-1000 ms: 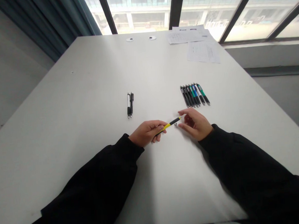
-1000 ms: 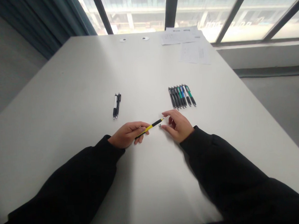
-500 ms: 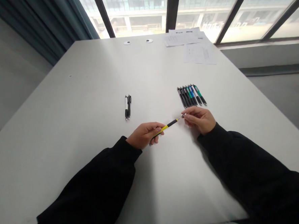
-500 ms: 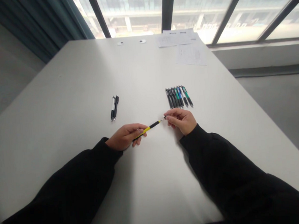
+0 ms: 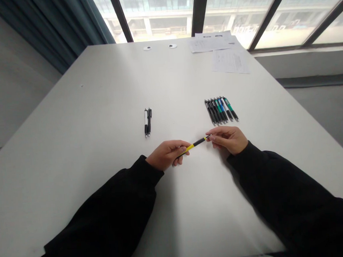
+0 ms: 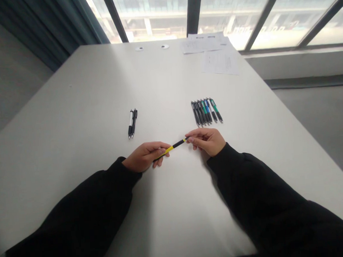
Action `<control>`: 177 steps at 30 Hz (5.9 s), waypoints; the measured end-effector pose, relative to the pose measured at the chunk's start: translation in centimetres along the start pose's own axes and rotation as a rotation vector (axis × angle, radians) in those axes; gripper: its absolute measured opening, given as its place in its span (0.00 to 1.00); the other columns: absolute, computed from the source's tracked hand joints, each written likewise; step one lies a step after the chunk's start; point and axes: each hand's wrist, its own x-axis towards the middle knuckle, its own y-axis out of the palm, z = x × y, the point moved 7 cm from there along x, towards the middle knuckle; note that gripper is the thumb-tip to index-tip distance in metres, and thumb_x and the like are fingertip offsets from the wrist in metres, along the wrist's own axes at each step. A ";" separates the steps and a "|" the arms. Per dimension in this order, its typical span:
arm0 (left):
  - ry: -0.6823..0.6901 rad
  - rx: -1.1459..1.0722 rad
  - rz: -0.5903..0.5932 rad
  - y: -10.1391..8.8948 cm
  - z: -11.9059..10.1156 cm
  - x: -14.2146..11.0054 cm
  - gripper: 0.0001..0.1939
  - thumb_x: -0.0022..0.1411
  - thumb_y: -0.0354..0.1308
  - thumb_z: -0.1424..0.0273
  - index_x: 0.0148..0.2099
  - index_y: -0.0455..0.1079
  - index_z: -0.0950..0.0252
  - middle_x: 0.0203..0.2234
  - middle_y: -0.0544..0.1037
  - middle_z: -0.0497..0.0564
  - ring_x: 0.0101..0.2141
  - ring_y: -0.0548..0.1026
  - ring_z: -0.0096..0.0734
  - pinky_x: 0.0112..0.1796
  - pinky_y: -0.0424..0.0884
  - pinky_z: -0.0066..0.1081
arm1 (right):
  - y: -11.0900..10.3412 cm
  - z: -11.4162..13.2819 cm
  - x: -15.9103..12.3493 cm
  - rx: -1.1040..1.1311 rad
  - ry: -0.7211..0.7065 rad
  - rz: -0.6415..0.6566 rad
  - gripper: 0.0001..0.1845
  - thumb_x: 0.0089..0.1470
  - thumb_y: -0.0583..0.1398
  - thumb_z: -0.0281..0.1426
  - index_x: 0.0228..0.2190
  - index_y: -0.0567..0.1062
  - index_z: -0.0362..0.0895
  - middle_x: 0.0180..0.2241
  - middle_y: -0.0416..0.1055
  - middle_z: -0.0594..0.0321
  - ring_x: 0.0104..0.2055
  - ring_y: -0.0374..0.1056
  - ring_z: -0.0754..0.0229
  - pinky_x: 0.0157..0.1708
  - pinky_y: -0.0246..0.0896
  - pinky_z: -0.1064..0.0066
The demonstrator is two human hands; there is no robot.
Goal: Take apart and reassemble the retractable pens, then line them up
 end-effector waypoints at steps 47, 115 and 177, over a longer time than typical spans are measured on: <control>-0.033 -0.002 0.026 0.4 -0.1 0.2 0.19 0.65 0.54 0.62 0.49 0.72 0.73 0.34 0.77 0.56 0.18 0.69 0.18 0.17 0.64 0.20 | 1.5 1.5 -1.1 -0.358 -0.171 0.116 0.23 0.58 0.58 0.48 0.37 0.74 0.38 0.25 0.70 0.61 0.22 0.62 0.70 0.24 0.57 0.78; 0.258 -0.633 -0.139 -1.3 -2.3 1.0 0.25 0.59 0.66 0.68 0.57 0.64 0.60 0.38 0.78 0.52 0.33 0.77 0.28 0.39 0.72 0.32 | 11.4 -1.3 -3.8 0.534 0.346 0.408 0.21 0.46 0.70 0.37 0.36 0.73 0.36 0.33 0.71 0.59 0.30 0.67 0.72 0.30 0.63 0.81; -0.162 1.351 -0.900 -10.2 -2.7 -3.3 0.17 0.63 0.55 0.58 0.46 0.75 0.63 0.36 0.76 0.54 0.32 0.73 0.39 0.28 0.61 0.33 | -1.0 0.9 1.9 -1.573 0.177 -0.201 0.26 0.67 0.43 0.43 0.36 0.73 0.39 0.32 0.73 0.54 0.30 0.67 0.62 0.30 0.43 0.76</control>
